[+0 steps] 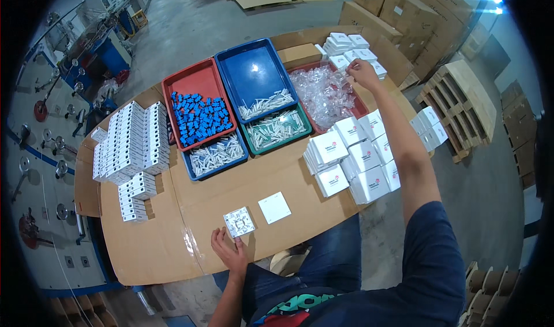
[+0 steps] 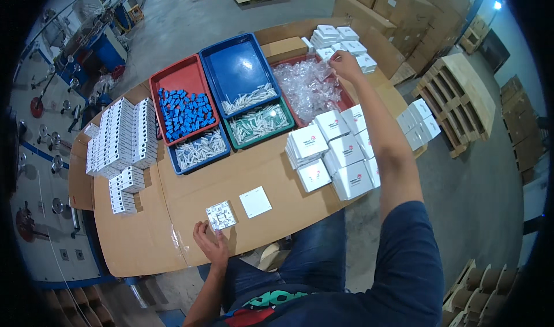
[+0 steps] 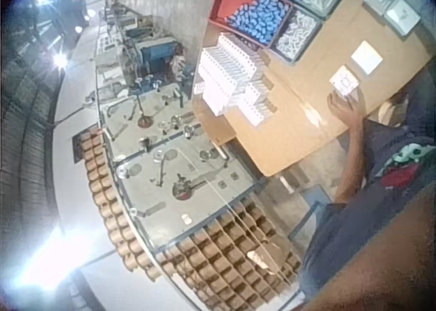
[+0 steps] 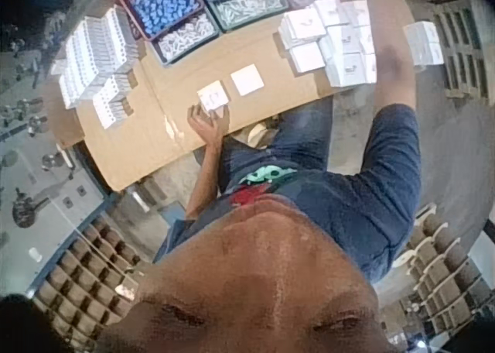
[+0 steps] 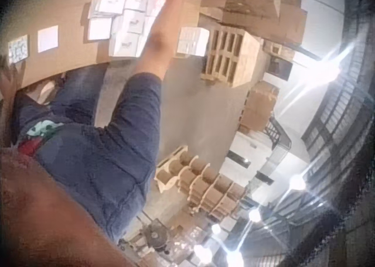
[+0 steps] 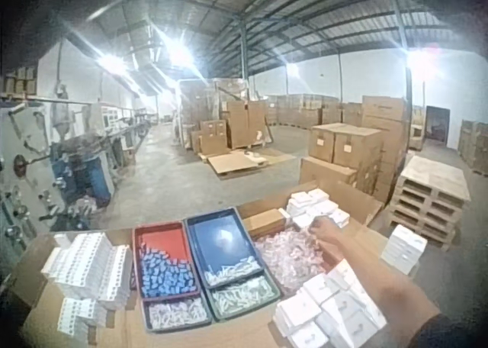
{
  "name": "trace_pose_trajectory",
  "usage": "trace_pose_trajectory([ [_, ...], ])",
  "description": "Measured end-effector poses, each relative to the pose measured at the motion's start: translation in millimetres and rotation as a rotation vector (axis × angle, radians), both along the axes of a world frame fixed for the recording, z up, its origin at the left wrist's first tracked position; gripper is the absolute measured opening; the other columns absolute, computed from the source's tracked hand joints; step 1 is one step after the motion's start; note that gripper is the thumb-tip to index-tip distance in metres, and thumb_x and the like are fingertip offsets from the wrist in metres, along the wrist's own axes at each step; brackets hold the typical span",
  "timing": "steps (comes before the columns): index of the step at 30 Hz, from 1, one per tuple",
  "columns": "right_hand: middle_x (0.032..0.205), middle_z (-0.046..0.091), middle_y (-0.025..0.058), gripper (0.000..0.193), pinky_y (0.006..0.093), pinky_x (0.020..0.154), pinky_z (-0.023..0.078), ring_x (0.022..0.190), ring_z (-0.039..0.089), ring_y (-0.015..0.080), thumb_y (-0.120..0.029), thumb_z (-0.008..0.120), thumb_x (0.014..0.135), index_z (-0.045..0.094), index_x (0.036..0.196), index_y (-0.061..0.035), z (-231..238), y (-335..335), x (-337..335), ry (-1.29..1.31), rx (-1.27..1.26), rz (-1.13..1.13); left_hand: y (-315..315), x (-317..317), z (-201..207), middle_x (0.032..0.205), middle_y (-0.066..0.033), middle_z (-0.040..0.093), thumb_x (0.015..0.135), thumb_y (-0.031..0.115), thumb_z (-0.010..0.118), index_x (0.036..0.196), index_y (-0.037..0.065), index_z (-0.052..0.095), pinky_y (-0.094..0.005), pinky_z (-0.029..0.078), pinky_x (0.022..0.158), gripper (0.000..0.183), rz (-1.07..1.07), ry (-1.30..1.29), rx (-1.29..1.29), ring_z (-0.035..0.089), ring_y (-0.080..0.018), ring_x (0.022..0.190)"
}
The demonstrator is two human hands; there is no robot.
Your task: The recorder is assembling small components into white cardboard boxes at a workbench in a factory setting.
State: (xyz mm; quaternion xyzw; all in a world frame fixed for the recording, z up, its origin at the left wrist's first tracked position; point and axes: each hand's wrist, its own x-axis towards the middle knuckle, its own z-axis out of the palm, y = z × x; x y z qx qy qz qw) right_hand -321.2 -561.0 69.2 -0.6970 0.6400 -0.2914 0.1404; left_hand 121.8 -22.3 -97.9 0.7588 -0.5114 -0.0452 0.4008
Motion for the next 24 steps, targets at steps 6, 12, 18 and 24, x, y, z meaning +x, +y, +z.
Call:
trace_pose_trajectory([
  [6,0.086,0.070,0.0036,0.015,0.0250,0.065,0.050,0.076,0.064,0.0084,-0.008,0.069,0.095,0.064,0.108,-0.0028,110,186,50,-0.495,0.079,0.390,-19,-13,6,0.129,-0.0155,0.057,0.105,0.018,0.054,0.131,-0.002,0.053,-0.0371,0.046,0.102,0.033,-0.028,0.609,-0.211,0.057,-0.0244,0.116],
  [12,0.087,0.071,0.0014,0.027,0.0226,0.067,0.049,0.078,0.063,0.0050,-0.003,0.071,0.094,0.063,0.119,-0.0025,116,345,111,-0.597,0.317,0.601,-95,-99,200,0.113,-0.0086,0.066,0.104,0.016,0.061,0.128,-0.001,0.061,-0.0257,0.052,0.084,0.030,-0.643,1.248,-0.087,0.065,-0.0133,0.097],
  [18,0.080,0.072,0.0018,0.027,0.0235,0.061,0.049,0.069,0.064,0.0065,-0.006,0.075,0.091,0.067,0.117,-0.0006,83,394,129,-0.700,0.461,0.477,-103,-113,207,0.082,-0.0010,0.065,0.102,0.022,0.067,0.115,-0.001,0.071,-0.0226,0.047,0.061,0.027,-0.667,0.869,0.158,0.059,-0.0065,0.070],
  [24,0.082,0.072,0.0069,0.017,0.0234,0.060,0.052,0.072,0.067,0.0107,-0.005,0.066,0.098,0.067,0.113,0.0022,48,406,146,-0.885,0.415,0.285,-70,-113,179,0.079,0.0014,0.062,0.107,0.028,0.060,0.111,0.002,0.072,-0.0186,0.039,0.053,0.029,-0.378,1.131,-0.035,0.052,-0.0032,0.062],
])
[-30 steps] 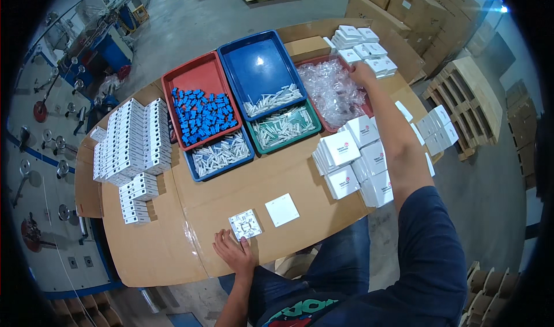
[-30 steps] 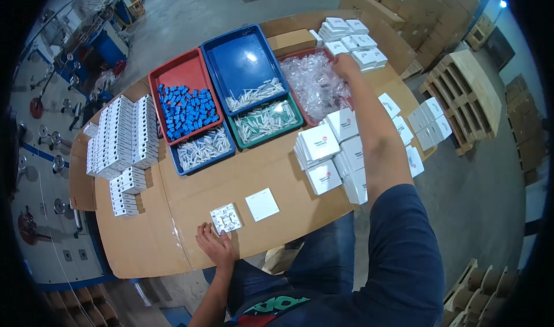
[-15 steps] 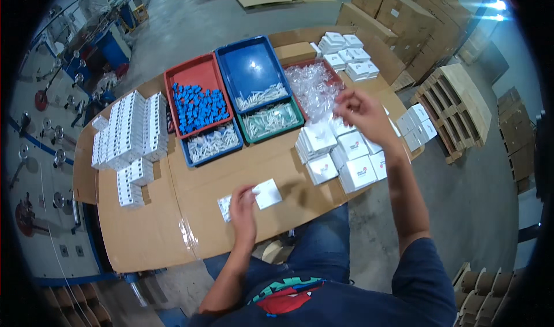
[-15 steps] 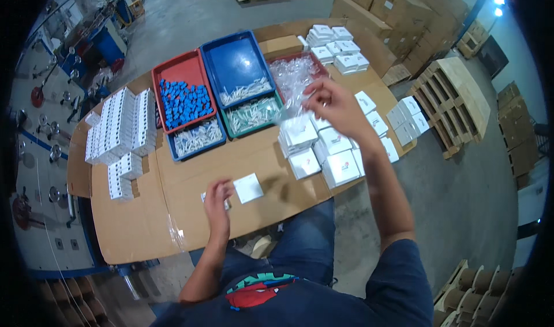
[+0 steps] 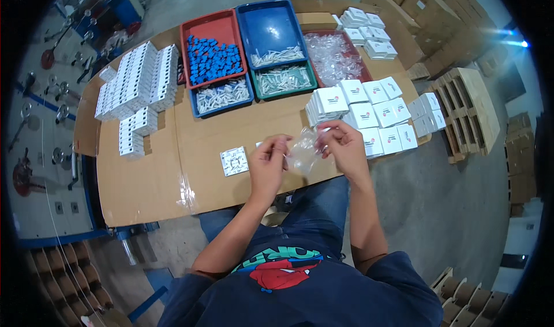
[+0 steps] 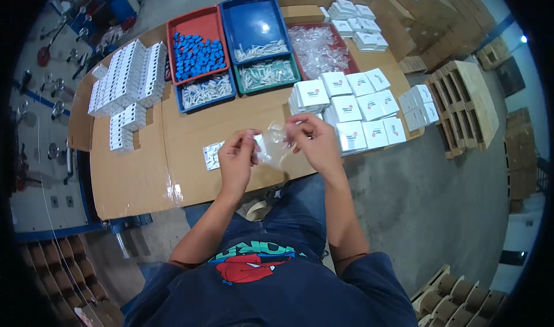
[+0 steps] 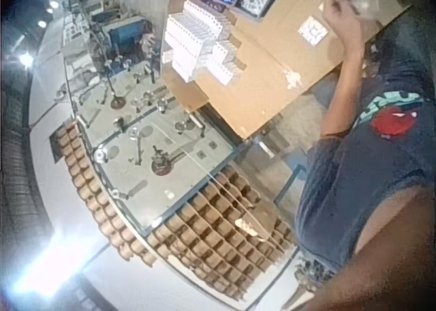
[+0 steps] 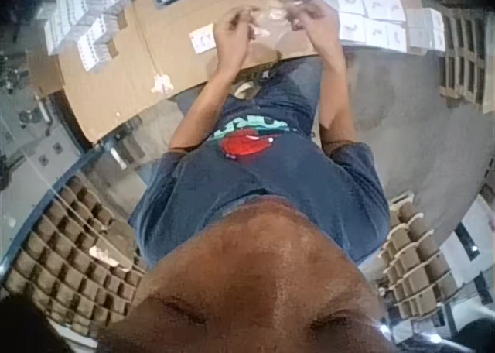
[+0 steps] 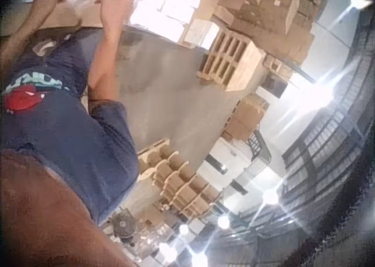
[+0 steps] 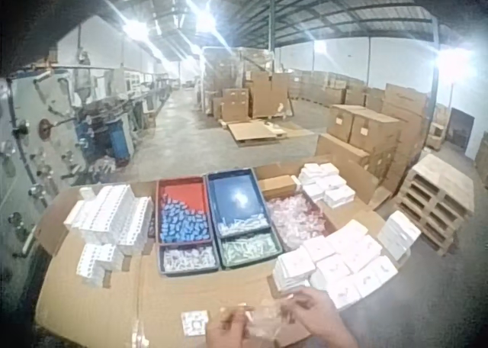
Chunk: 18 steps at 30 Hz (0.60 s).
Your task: The recorder is assembling small components into white cardboard boxes at a workbench in a factory setting.
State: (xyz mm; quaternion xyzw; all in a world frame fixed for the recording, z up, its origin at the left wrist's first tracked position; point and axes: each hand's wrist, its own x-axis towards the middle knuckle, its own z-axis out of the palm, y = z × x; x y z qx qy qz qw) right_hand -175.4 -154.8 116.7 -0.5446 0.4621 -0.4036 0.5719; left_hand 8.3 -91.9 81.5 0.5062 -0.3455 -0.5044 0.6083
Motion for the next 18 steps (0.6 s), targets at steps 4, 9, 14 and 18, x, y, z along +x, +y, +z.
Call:
trace_pose_trajectory([
  [4,0.083,0.070,0.0058,0.009,0.0235,0.061,0.052,0.073,0.067,0.0115,-0.007,0.065,0.100,0.064,0.105,0.0011,-30,17,13,-0.138,0.105,0.134,5,15,-11,0.081,0.0009,0.061,0.107,0.025,0.058,0.114,0.002,0.068,-0.0193,0.041,0.056,0.025,0.113,0.056,0.029,0.052,-0.0038,0.064],
  [9,0.087,0.070,0.0057,0.014,0.0247,0.065,0.054,0.073,0.066,0.0105,-0.008,0.065,0.101,0.064,0.112,0.0015,-38,25,30,-0.059,0.066,0.267,21,25,-25,0.085,0.0005,0.065,0.100,0.019,0.071,0.110,0.001,0.069,-0.0201,0.044,0.058,0.021,-0.202,-0.061,0.153,0.056,-0.0038,0.068],
  [14,0.104,0.073,0.0084,0.034,0.0276,0.079,0.059,0.096,0.068,0.0135,-0.010,0.067,0.100,0.062,0.132,0.0005,-43,35,45,-0.138,0.165,0.159,29,24,-42,0.086,-0.0005,0.067,0.101,0.023,0.070,0.105,0.002,0.069,-0.0235,0.048,0.068,0.021,0.195,0.116,0.031,0.061,-0.0071,0.077],
  [18,0.115,0.072,0.0103,0.029,0.0330,0.089,0.059,0.108,0.069,0.0174,-0.011,0.068,0.100,0.066,0.127,0.0002,-74,62,53,-0.192,0.230,0.316,33,22,-43,0.091,-0.0025,0.067,0.103,0.024,0.066,0.106,0.003,0.067,-0.0267,0.050,0.081,0.021,0.328,0.240,0.006,0.063,-0.0100,0.087],
])
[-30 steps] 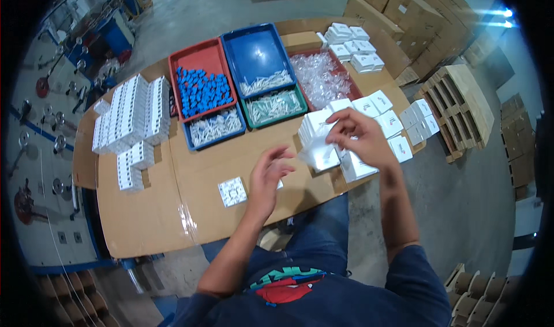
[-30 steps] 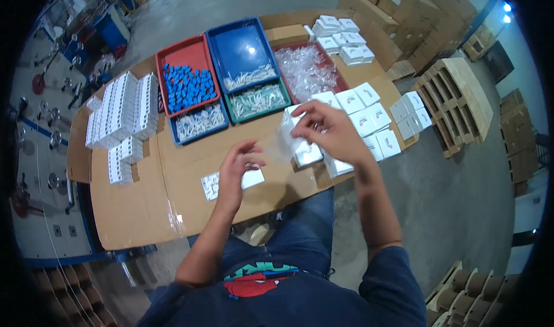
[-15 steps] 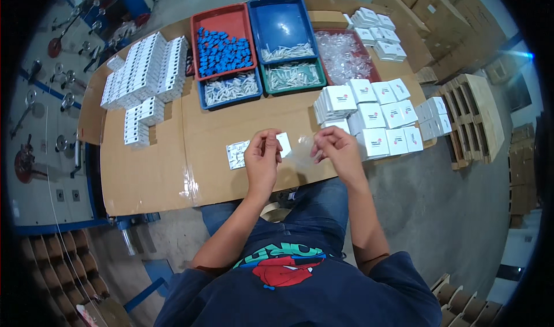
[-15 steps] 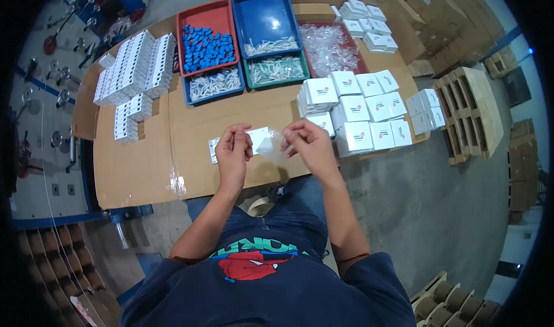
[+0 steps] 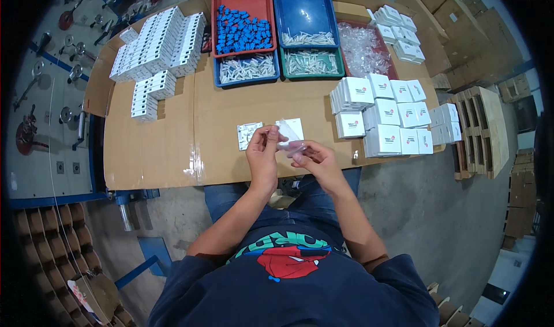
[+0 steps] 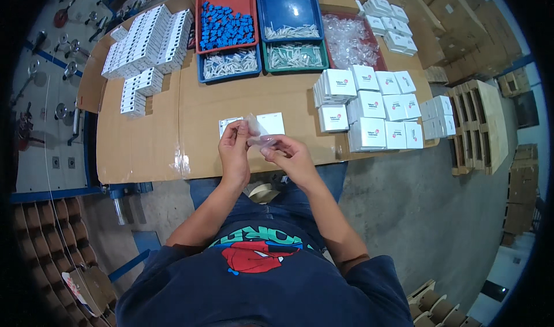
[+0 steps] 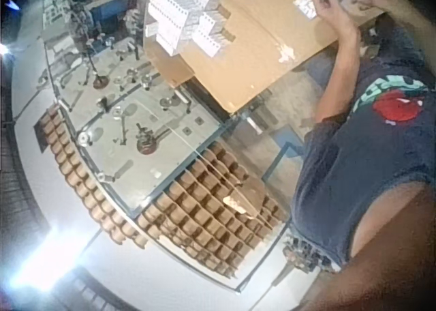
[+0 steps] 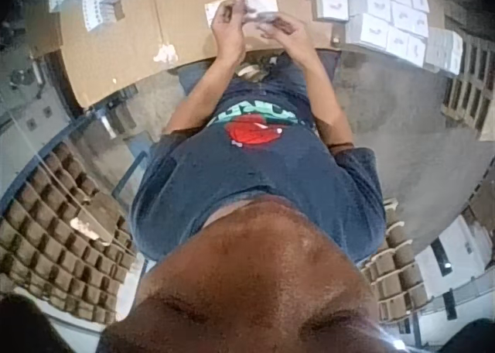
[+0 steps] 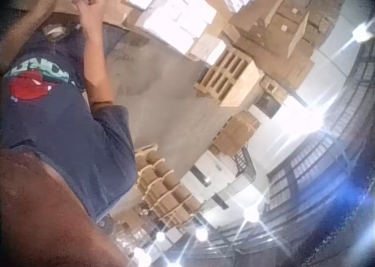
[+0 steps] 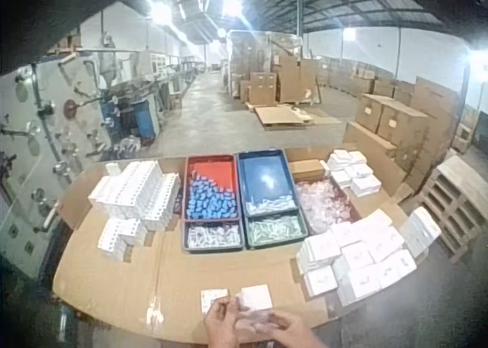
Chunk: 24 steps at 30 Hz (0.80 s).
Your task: The recorder is assembling small components into white cardboard boxes at a workbench in a factory setting.
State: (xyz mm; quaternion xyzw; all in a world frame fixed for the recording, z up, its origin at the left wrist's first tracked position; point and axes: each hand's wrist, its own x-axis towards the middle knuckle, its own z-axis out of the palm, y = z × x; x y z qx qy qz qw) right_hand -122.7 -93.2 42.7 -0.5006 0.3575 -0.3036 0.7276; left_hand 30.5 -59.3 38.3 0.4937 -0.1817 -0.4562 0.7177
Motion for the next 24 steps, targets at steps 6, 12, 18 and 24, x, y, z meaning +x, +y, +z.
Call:
trace_pose_trajectory([
  [6,0.113,0.072,0.0096,0.020,0.0347,0.089,0.060,0.104,0.070,0.0182,-0.013,0.062,0.104,0.071,0.115,0.0008,-2,8,16,-0.038,0.145,-0.120,7,20,-8,0.103,-0.0037,0.066,0.103,0.018,0.065,0.112,0.006,0.064,-0.0273,0.051,0.082,0.015,0.031,0.145,0.012,0.063,-0.0107,0.092],
  [12,0.104,0.073,0.0070,0.027,0.0284,0.082,0.058,0.095,0.070,0.0155,-0.020,0.060,0.106,0.071,0.118,0.0015,2,-2,8,0.006,0.250,-0.124,28,41,-2,0.096,-0.0088,0.068,0.085,0.014,0.080,0.099,0.006,0.069,-0.0348,0.048,0.079,0.020,-0.049,-0.988,-0.182,0.064,-0.0229,0.093],
  [18,0.099,0.071,0.0058,0.024,0.0238,0.072,0.054,0.085,0.068,0.0119,-0.019,0.063,0.104,0.074,0.110,0.0022,-16,4,15,0.142,0.085,-0.103,27,35,-8,0.095,-0.0029,0.070,0.081,0.021,0.082,0.097,0.010,0.072,-0.0399,0.044,0.085,0.022,-0.209,-1.304,-0.178,0.065,-0.0233,0.092],
  [24,0.098,0.067,0.0075,0.021,0.0249,0.072,0.058,0.085,0.069,0.0123,-0.013,0.066,0.102,0.072,0.107,0.0072,-18,0,17,0.301,-0.254,-0.047,30,30,-17,0.087,-0.0064,0.072,0.086,0.012,0.078,0.094,0.004,0.072,-0.0340,0.050,0.078,0.013,-0.253,-0.924,0.035,0.069,-0.0189,0.082],
])
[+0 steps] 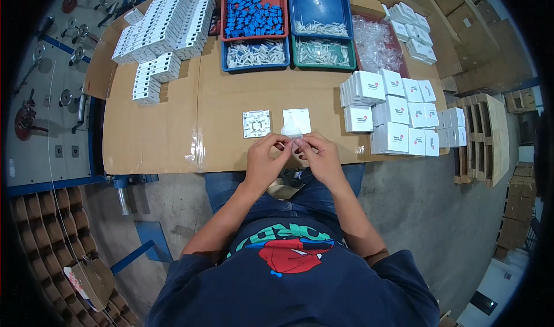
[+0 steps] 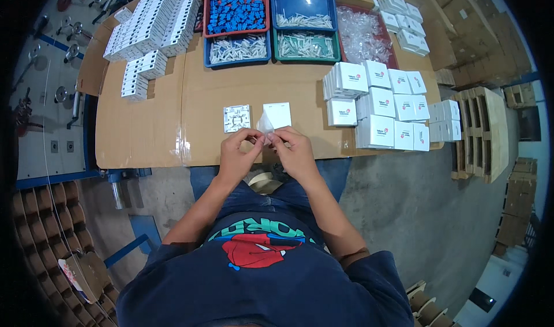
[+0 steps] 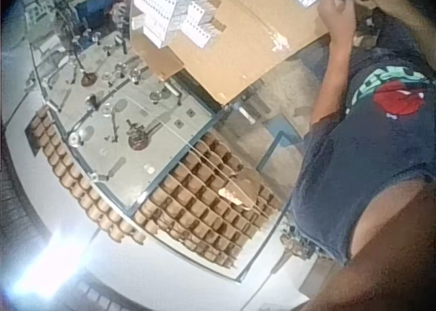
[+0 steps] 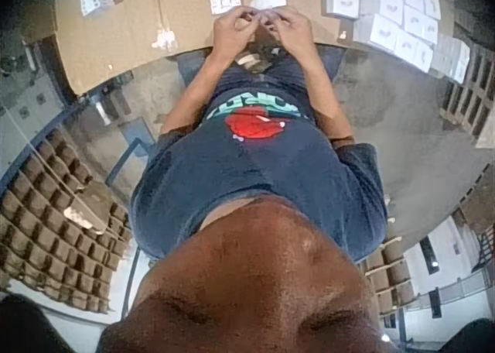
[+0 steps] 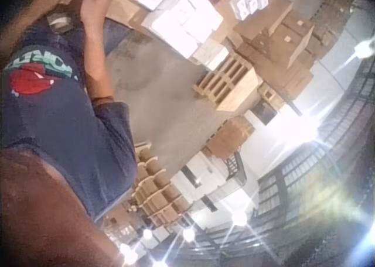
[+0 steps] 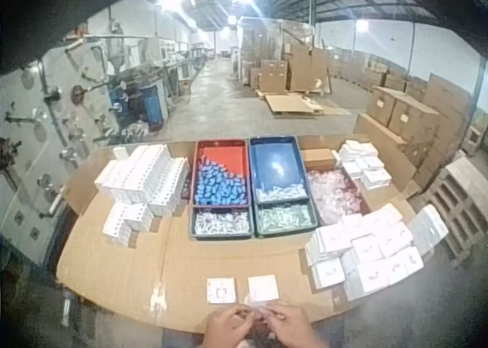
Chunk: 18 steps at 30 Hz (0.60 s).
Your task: The recorder is assembling small components into white cardboard boxes at a workbench in a factory setting.
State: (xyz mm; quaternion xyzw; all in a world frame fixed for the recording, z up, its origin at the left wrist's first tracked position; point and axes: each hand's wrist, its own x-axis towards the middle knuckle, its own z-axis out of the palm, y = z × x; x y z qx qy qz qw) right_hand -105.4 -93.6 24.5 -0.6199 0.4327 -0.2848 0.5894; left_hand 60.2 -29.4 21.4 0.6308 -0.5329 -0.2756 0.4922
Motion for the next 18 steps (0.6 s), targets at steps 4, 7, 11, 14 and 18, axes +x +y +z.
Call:
trace_pose_trajectory([
  [4,0.096,0.068,0.0079,0.019,0.0252,0.069,0.057,0.081,0.070,0.0131,-0.009,0.067,0.100,0.071,0.109,0.0066,1,-2,2,0.016,-0.015,-0.013,-1,-3,3,0.083,-0.0085,0.073,0.087,0.006,0.073,0.090,-0.001,0.069,-0.0284,0.054,0.066,0.008,0.109,0.150,0.073,0.070,-0.0141,0.076],
  [7,0.092,0.068,0.0068,0.018,0.0250,0.065,0.056,0.076,0.069,0.0132,-0.007,0.068,0.098,0.068,0.111,0.0061,5,-1,6,0.089,-0.120,-0.012,-2,-6,-4,0.078,-0.0085,0.071,0.086,0.008,0.075,0.087,-0.002,0.067,-0.0288,0.053,0.063,0.013,0.200,0.144,0.059,0.067,-0.0133,0.070],
  [11,0.088,0.070,0.0088,0.017,0.0278,0.062,0.055,0.073,0.068,0.0132,-0.006,0.069,0.095,0.065,0.110,0.0024,7,-6,10,0.154,-0.157,-0.080,-2,0,0,0.084,-0.0087,0.072,0.082,0.009,0.077,0.085,-0.001,0.066,-0.0304,0.054,0.073,0.016,0.212,0.153,0.185,0.069,-0.0173,0.082],
  [14,0.088,0.071,0.0089,0.014,0.0295,0.063,0.054,0.073,0.067,0.0127,-0.006,0.068,0.096,0.066,0.108,0.0002,2,-14,7,0.063,-0.068,-0.083,-5,9,3,0.098,-0.0084,0.072,0.077,0.014,0.082,0.098,0.001,0.067,-0.0344,0.051,0.089,0.029,-0.002,-0.318,-0.044,0.066,-0.0232,0.099],
  [18,0.089,0.067,0.0027,0.011,0.0247,0.062,0.052,0.075,0.061,0.0069,-0.005,0.066,0.097,0.066,0.107,0.0005,18,-18,5,-0.028,0.107,0.014,-12,10,29,0.108,-0.0093,0.068,0.075,0.020,0.086,0.126,0.008,0.061,-0.0404,0.045,0.095,0.058,-0.032,-0.510,-0.260,0.062,-0.0293,0.105],
])
